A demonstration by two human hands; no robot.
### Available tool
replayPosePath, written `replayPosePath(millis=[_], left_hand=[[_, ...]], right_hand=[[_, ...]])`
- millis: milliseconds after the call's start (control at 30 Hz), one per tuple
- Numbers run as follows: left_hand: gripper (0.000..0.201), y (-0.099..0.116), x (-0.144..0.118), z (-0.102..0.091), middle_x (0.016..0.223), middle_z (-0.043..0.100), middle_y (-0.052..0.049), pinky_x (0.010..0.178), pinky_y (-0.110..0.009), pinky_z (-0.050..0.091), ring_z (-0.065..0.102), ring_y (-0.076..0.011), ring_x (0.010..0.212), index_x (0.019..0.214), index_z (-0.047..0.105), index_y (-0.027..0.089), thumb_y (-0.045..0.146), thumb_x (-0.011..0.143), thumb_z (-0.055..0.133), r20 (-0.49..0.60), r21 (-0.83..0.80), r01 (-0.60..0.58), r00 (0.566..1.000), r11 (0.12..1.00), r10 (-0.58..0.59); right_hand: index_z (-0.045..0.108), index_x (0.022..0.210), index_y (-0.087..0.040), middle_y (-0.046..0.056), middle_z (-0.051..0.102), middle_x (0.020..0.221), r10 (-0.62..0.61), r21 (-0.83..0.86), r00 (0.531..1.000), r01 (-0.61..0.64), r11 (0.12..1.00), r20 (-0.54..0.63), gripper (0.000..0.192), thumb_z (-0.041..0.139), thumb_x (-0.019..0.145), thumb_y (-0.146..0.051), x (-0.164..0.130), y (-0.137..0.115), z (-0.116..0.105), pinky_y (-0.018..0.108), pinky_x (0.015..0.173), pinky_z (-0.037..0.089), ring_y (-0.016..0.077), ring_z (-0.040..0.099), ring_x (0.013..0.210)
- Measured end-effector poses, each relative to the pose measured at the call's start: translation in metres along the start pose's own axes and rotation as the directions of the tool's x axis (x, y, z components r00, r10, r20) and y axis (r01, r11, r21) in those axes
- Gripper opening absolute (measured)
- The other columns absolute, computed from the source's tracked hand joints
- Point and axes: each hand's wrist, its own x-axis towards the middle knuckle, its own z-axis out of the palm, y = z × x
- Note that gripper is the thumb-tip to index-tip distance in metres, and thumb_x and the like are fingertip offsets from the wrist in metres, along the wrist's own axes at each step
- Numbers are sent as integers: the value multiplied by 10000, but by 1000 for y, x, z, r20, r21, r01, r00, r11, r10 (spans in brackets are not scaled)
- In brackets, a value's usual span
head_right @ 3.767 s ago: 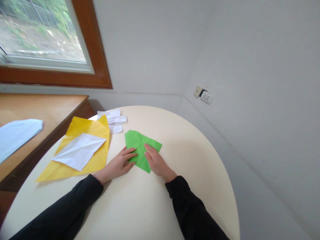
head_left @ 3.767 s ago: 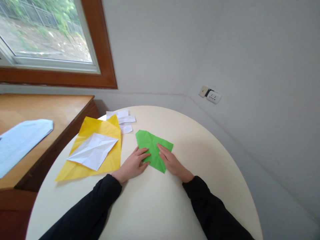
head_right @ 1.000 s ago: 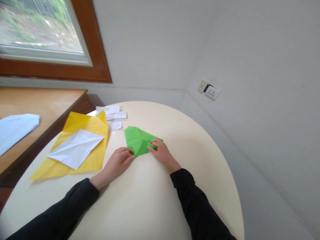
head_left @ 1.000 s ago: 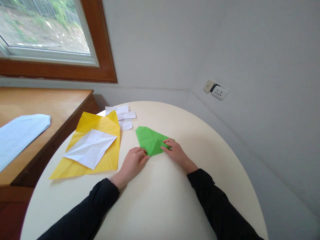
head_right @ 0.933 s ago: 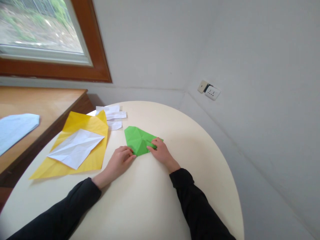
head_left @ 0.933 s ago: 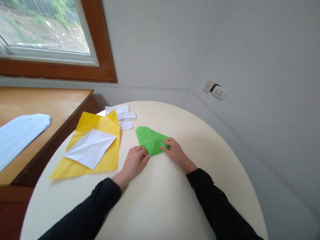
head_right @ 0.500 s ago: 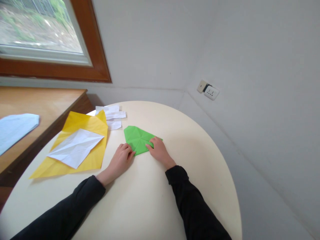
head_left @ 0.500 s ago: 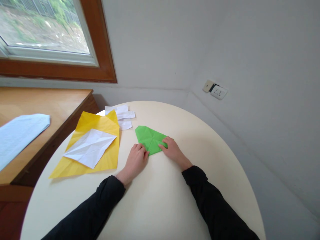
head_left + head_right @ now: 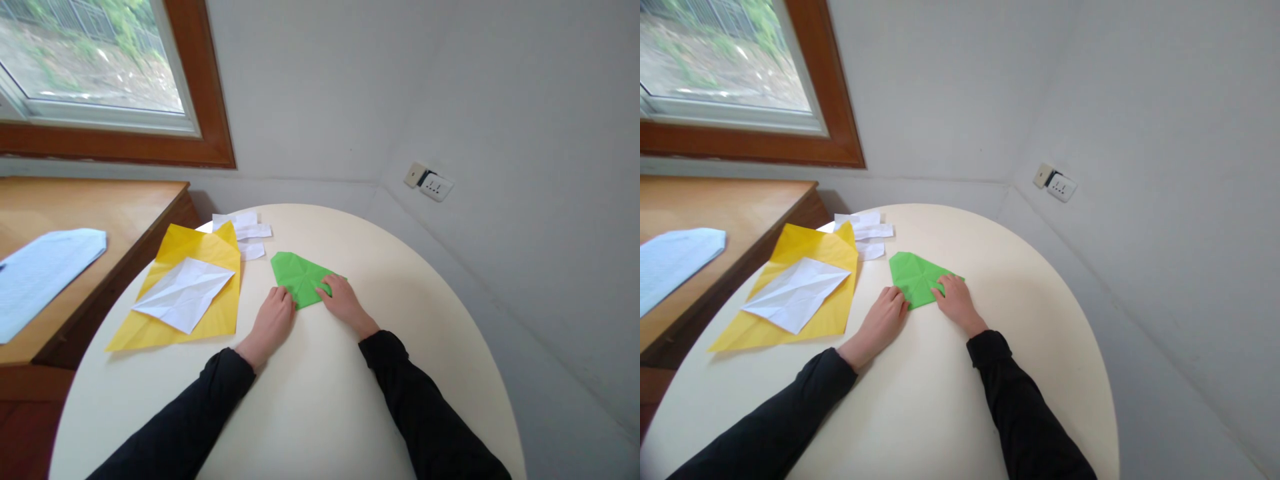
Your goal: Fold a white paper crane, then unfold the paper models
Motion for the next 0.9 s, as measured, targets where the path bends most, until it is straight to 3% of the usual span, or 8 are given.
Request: replayPosePath(millis=[133,200,300,533,900], left_hand=[[186,5,-16,-2,860,562,-105,735,-385,505,541,-223,820,946,523,136,163,891,347,-14,-94,35,999,995,-37],[262,10,-28,0,1001,558,-127,812,-397,502,550,-225,938,1125,458,141,188,892,345,-42,-126,-11,999,992,6],[355,17,-43,4,1192,507,-175,927,-462,451,480,-278,1141,1229,396,139,219,884,365,-77,-81,-68,995,994,62],[387,21,-46,5,1161,536,-196,955,-497,419,480,-301,1142,1243,408,95,227,882,367,-45,9,-35,998,999,35],[362,25,-40,-2,1056,570,-186,928,-464,445,509,-277,1074,1185,479,73,241,891,351,-64,-66,20,998,998,-24]], right_hand=[[586,884,-161,94,640,934,17,-19,1000,-16,1000,15,120,508,859,-249,0,-3,-2,337,845,393,220,555,901],[589,896,-163,95,643,946,30,-23,999,-29,999,15,129,498,867,-250,0,-5,-3,335,846,392,218,555,910],[593,924,-157,101,644,975,38,-29,999,-38,999,27,150,489,875,-253,-1,-7,-5,331,855,387,218,551,942],[593,967,-143,116,641,1003,44,-56,998,-41,998,49,177,477,884,-248,0,-10,-6,334,866,384,230,546,963],[593,968,-158,112,636,1009,59,-56,997,-56,997,48,175,474,886,-257,0,-10,-6,336,843,390,236,542,962]])
